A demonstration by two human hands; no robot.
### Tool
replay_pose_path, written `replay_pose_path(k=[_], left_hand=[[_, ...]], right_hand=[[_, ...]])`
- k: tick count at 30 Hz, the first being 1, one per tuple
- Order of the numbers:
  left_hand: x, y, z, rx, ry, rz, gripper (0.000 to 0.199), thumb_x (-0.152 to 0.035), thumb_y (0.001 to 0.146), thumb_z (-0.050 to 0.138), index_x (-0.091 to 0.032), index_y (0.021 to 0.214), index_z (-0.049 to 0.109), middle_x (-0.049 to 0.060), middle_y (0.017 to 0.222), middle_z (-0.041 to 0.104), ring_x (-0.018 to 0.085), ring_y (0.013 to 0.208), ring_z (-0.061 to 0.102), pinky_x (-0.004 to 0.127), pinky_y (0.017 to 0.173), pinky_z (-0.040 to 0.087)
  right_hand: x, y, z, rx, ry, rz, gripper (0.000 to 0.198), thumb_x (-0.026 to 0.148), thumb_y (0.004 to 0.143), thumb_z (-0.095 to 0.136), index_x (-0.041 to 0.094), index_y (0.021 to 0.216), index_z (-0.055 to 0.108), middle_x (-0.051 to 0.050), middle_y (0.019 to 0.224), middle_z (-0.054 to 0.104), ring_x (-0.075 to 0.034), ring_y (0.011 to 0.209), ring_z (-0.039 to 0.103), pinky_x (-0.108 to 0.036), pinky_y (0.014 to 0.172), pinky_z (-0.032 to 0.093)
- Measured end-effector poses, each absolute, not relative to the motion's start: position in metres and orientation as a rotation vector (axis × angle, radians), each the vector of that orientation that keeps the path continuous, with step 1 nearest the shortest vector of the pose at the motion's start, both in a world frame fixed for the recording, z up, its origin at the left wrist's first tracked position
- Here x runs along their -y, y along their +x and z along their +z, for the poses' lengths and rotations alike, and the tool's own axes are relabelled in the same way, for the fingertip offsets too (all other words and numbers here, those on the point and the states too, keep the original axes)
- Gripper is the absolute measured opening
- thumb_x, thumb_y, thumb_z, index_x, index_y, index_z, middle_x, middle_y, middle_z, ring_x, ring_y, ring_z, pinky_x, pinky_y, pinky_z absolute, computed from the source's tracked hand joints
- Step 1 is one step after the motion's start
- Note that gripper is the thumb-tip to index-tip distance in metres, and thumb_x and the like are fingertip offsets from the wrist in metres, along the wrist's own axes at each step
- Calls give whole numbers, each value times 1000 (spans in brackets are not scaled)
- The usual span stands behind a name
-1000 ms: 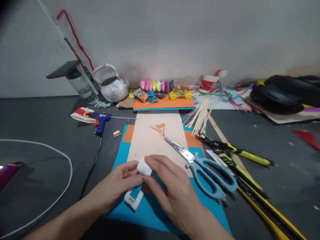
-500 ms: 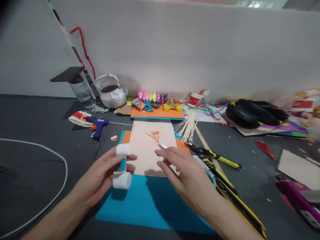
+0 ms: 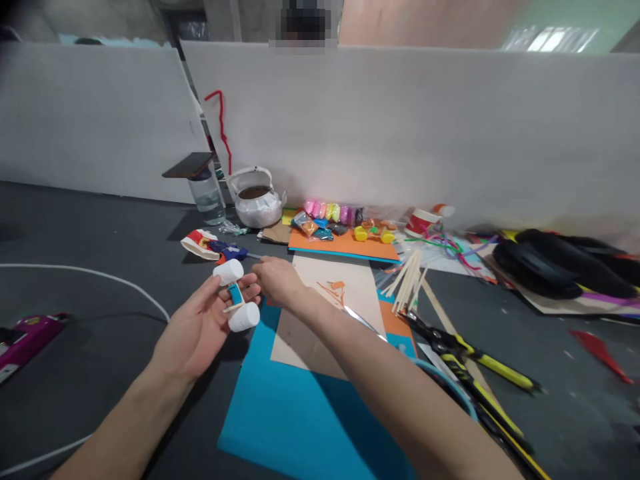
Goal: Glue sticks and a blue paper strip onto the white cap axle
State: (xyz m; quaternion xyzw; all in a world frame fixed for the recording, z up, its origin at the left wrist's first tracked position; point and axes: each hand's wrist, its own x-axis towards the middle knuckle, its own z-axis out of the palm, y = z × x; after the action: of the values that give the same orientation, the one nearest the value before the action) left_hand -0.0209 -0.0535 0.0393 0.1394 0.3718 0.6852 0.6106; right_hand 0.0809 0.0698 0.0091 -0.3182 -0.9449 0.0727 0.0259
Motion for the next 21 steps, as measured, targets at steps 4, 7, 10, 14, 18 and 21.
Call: replay_pose_path(k=[4, 7, 10, 14, 18, 21], left_hand=[[54, -24, 40, -864, 344, 1594, 29, -20, 95, 50, -10, 121, 58, 14, 95, 76, 23, 86, 74, 37, 80, 60], [54, -26, 41, -882, 365, 1596, 29, -21, 92, 53, -11, 119, 59, 13, 96, 75, 24, 88, 74, 37, 81, 60], [53, -30, 40, -914, 388, 1647, 27, -25, 92, 54, -12, 114, 61, 12, 96, 75, 24, 90, 73, 36, 81, 59], [53, -35, 38, -942, 413, 1736, 26, -27, 93, 53, -14, 114, 60, 12, 101, 75, 23, 93, 73, 36, 82, 59], [54, -36, 36, -960, 403, 1745, 24, -26, 95, 52, -14, 113, 60, 11, 100, 75, 22, 92, 73, 35, 80, 59], [54, -32, 34, -974, 414, 1686, 24, -25, 92, 55, -15, 114, 59, 11, 100, 75, 21, 90, 73, 33, 77, 59]], right_hand=[[-79, 68, 4, 3050, -916, 198, 21, 33, 89, 68, 14, 98, 65, -5, 102, 64, -19, 96, 61, -39, 85, 51], [-80, 68, 1, 3075, -888, 194, 20, 31, 89, 67, 15, 100, 65, -5, 103, 65, -20, 98, 61, -39, 86, 51], [-79, 68, -2, 3045, -910, 194, 18, 31, 93, 62, 15, 99, 64, -5, 104, 64, -19, 96, 61, -38, 85, 51], [-76, 68, -3, 2964, -956, 220, 18, 31, 95, 58, 14, 97, 64, -6, 104, 65, -19, 97, 61, -38, 86, 50], [-71, 78, 5, 2844, -1022, 284, 15, 26, 96, 55, 13, 96, 63, -7, 96, 67, -18, 87, 61, -30, 76, 45], [-62, 99, 16, 2719, -1128, 338, 13, 20, 96, 51, 14, 100, 62, -7, 89, 69, -16, 76, 60, -25, 64, 36]])
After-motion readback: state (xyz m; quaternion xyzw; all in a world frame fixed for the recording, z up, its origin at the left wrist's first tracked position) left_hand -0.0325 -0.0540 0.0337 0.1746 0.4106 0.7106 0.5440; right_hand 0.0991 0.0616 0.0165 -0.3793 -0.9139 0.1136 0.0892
